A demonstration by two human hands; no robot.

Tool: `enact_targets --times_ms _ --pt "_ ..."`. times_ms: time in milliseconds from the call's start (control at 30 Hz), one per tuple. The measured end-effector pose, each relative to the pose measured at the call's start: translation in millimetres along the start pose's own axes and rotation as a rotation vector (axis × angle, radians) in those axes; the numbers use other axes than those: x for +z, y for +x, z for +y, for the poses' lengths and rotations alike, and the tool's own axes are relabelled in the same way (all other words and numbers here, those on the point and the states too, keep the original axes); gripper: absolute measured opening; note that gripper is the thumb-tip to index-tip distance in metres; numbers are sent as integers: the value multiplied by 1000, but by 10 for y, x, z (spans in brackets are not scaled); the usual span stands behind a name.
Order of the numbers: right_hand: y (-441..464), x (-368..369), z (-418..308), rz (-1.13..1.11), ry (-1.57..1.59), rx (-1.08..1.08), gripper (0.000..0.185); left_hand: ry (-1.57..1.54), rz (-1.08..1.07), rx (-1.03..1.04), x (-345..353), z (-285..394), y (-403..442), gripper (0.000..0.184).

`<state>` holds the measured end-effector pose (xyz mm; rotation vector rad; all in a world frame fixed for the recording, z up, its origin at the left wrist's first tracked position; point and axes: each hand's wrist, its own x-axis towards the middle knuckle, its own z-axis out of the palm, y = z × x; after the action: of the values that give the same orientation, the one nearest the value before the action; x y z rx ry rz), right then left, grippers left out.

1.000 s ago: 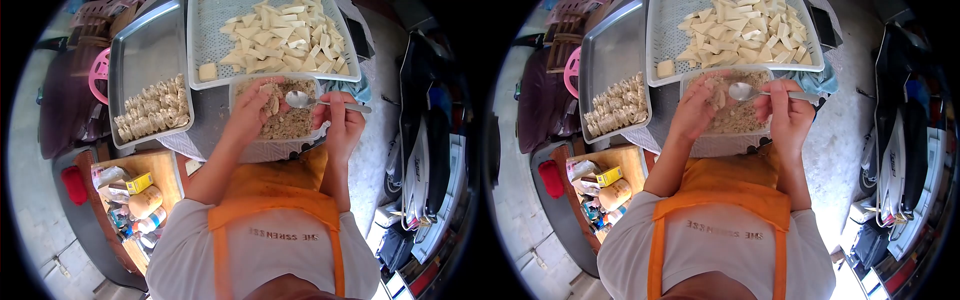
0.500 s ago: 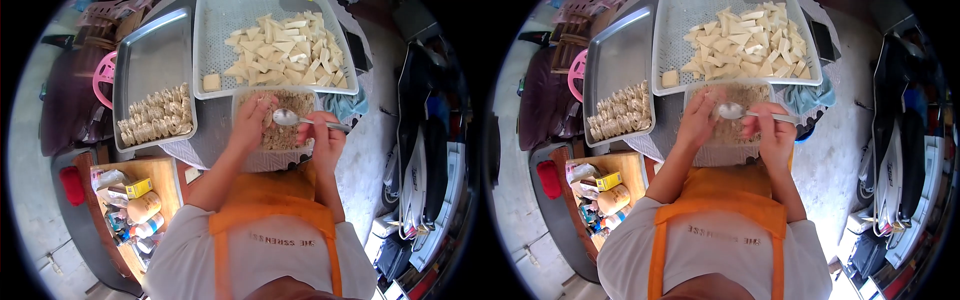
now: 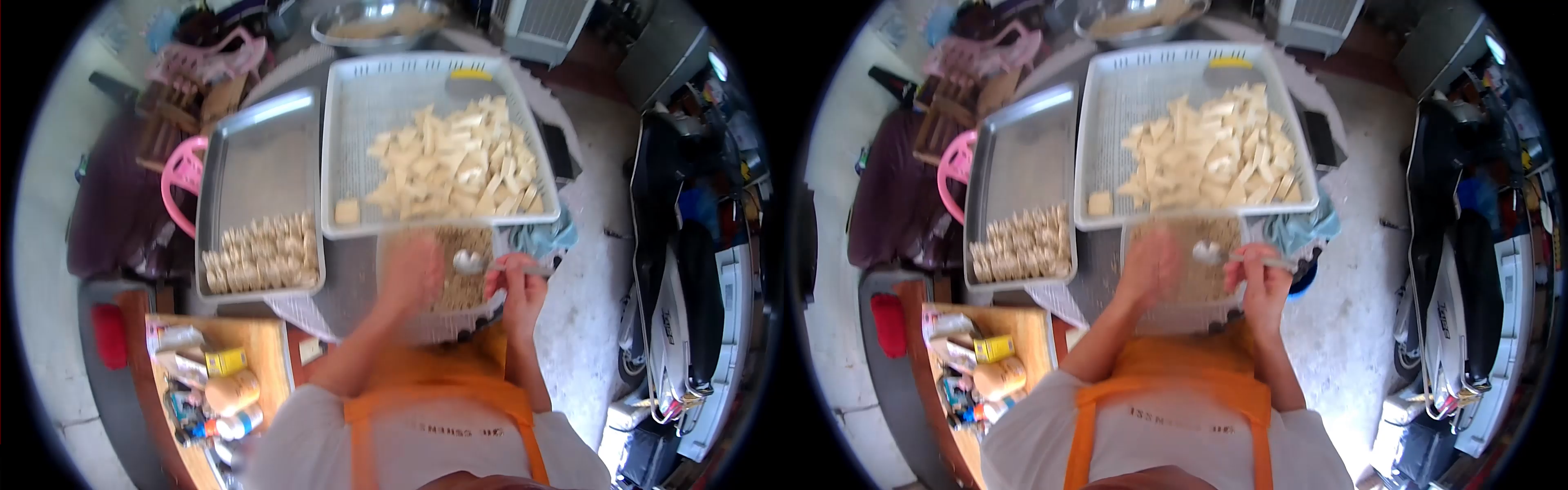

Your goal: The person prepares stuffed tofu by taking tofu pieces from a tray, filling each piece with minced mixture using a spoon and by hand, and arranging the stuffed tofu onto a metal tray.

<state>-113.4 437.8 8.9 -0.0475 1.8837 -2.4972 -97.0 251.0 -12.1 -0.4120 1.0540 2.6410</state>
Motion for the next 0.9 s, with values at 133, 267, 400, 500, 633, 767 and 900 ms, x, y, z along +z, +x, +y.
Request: enact_targets --times_ms 133,267,400,500,633,767,900 --pt "-4 19 -26 -11 -55 12 19 1072 203 325 -71 -71 119 21" --pt "3 12 -30 -24 -59 5 17 1006 148 345 -112 -40 186 24" --pt "-14 -2 -52 -22 -61 -21 16 370 128 161 310 91 -42 26" --pt "-19 -23 -45 -23 -84 -27 17 444 101 150 365 126 -111 31" --pt "-27 -24 -52 -6 -76 -50 17 541 221 227 296 -5 -83 39" --pt "-49 -23 -62 3 -92 -50 17 742 149 329 15 -157 41 46" --pt "-64 -45 -24 -6 -100 -44 17 658 151 292 379 -6 -136 48"
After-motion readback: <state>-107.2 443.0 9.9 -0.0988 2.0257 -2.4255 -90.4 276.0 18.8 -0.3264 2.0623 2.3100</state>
